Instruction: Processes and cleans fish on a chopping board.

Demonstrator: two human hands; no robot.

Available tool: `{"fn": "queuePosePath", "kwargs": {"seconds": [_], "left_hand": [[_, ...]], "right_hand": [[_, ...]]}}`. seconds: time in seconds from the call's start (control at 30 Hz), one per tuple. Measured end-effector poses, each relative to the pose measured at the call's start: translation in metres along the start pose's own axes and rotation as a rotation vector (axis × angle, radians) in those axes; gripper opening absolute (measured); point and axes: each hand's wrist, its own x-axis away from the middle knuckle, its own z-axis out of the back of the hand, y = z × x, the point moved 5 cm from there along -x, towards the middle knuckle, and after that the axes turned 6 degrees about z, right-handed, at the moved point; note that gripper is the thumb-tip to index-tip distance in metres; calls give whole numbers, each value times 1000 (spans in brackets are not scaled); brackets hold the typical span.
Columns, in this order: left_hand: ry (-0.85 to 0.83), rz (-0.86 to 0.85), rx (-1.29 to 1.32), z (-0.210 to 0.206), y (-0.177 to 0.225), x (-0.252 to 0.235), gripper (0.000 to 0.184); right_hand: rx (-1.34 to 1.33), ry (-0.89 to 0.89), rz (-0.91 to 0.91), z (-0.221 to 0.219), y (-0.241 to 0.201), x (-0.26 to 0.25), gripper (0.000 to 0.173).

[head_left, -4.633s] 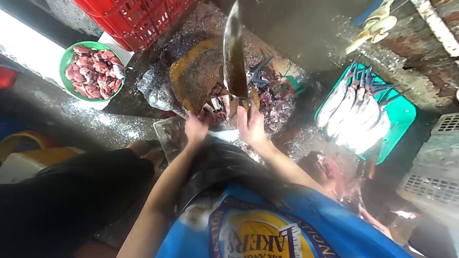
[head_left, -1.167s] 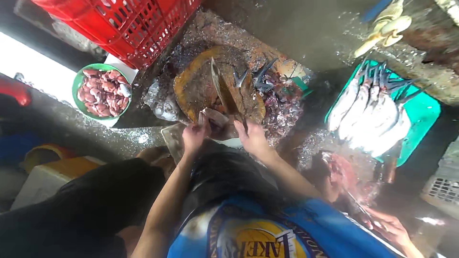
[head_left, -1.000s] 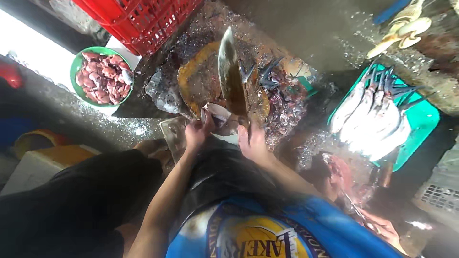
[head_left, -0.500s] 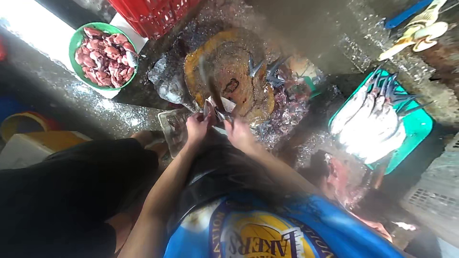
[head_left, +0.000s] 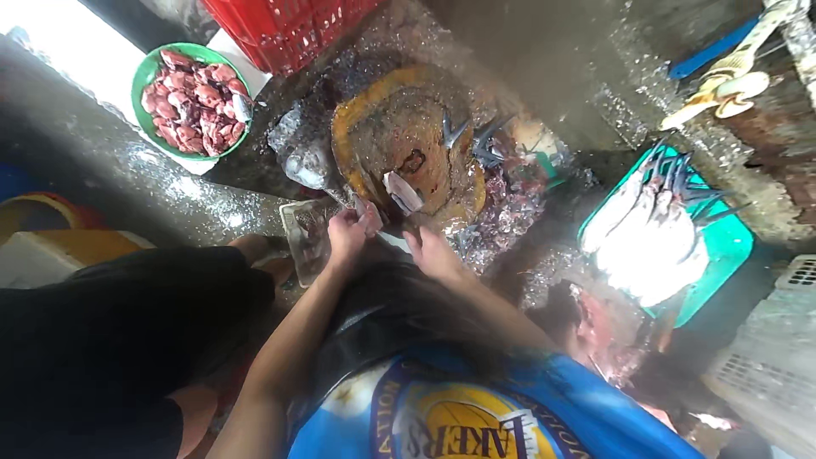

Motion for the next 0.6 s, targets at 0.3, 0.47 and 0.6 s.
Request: {"fn": "queuePosePath", "kwargs": {"seconds": [0.3, 0.47, 0.6], "left_hand": [[-375, -904, -1288, -85, 97, 4, 76], [-565, -827, -1540, -103, 105, -25, 67], [-384, -719, -1333, -61, 75, -26, 52]], "right_hand": [[15, 558, -201, 56, 91, 6, 59], [-33, 354, -370, 76, 92, -5, 63], [-457, 487, -238, 78, 77, 2, 55]]}}
